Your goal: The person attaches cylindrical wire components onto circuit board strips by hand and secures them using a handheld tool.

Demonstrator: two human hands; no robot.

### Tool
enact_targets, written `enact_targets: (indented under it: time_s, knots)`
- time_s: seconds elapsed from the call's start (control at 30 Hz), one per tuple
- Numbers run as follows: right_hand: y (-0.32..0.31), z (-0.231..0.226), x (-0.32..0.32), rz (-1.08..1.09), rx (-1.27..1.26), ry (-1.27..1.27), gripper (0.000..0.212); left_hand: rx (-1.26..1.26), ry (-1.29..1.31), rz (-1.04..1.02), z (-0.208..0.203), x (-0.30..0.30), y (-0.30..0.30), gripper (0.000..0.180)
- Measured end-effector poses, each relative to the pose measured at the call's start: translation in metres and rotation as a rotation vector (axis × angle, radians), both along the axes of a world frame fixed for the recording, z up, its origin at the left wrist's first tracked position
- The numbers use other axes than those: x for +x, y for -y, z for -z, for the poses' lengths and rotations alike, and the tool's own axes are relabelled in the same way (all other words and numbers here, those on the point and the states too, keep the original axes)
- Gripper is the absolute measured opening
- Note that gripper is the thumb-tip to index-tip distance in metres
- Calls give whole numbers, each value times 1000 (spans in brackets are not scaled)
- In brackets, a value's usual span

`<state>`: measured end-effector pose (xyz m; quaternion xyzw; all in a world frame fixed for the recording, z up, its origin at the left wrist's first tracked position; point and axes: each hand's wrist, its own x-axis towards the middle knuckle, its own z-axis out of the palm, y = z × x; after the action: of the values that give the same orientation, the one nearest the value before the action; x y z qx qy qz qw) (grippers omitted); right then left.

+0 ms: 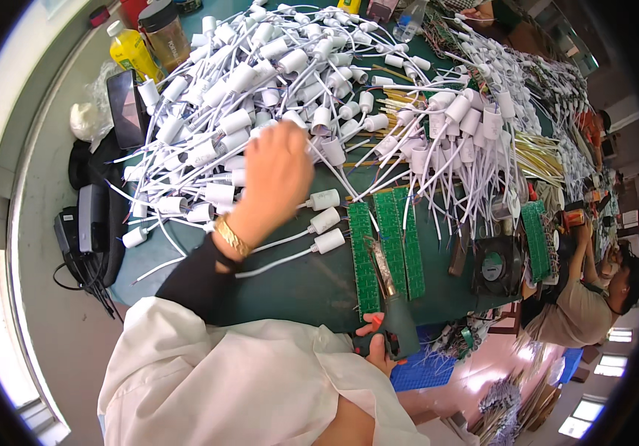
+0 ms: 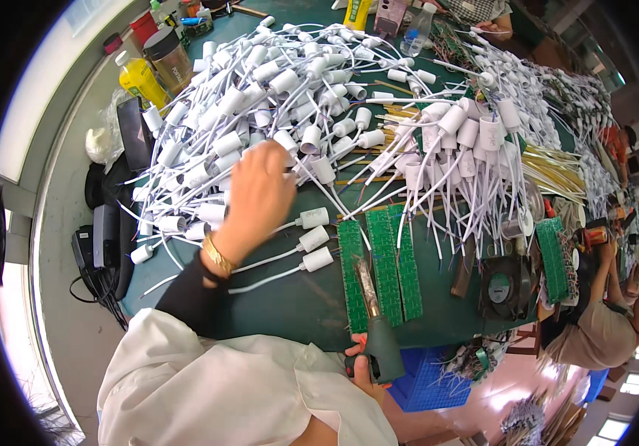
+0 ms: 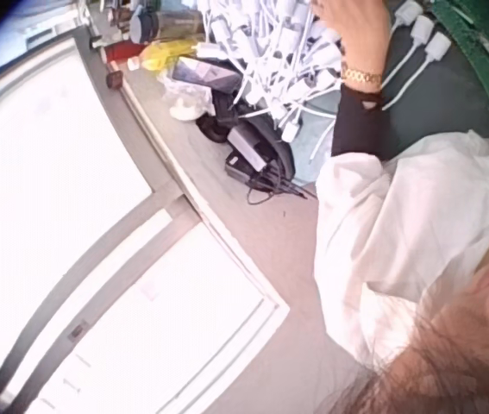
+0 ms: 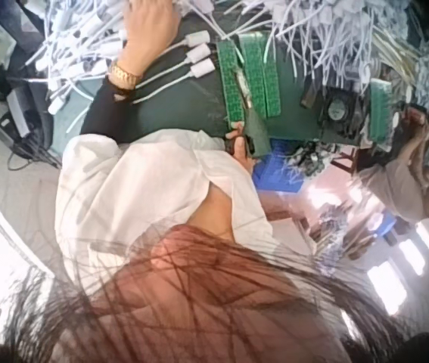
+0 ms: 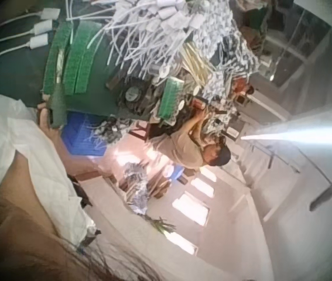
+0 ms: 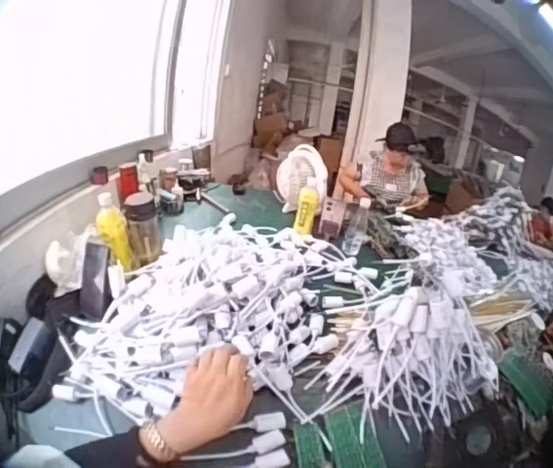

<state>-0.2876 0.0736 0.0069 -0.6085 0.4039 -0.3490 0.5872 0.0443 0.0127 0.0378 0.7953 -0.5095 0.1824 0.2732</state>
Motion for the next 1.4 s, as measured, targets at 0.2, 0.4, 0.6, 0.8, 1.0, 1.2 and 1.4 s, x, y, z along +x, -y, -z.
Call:
enact_targets:
  time_s: [0.2, 0.4, 0.6, 0.8, 1.0, 1.2, 1.4]
  knots:
    - [-6, 16, 0, 35, -21, 120, 39, 208, -78, 61, 11, 73, 4, 23]
    - [-3, 15, -15, -82, -113, 0, 46, -187, -70, 286, -81, 30, -33, 24]
    - [3, 16, -26, -128, -74, -76, 49, -184, -496, 630, -106, -49, -74, 27]
    - [9, 18, -20, -204, -83, -121, 46, 77, -787, 786, 3, -85, -47, 24]
    - [3, 29, -29, -185, 95, -73, 43, -52, -91, 539, 25, -87, -28, 24]
    - [9, 8, -21, -165, 291, -58, 46, -3, -66, 486, 29, -95, -27, 21]
    - [15, 15, -20, -182, 46, -94, 48, -76, -122, 485, 33, -95, -26, 21]
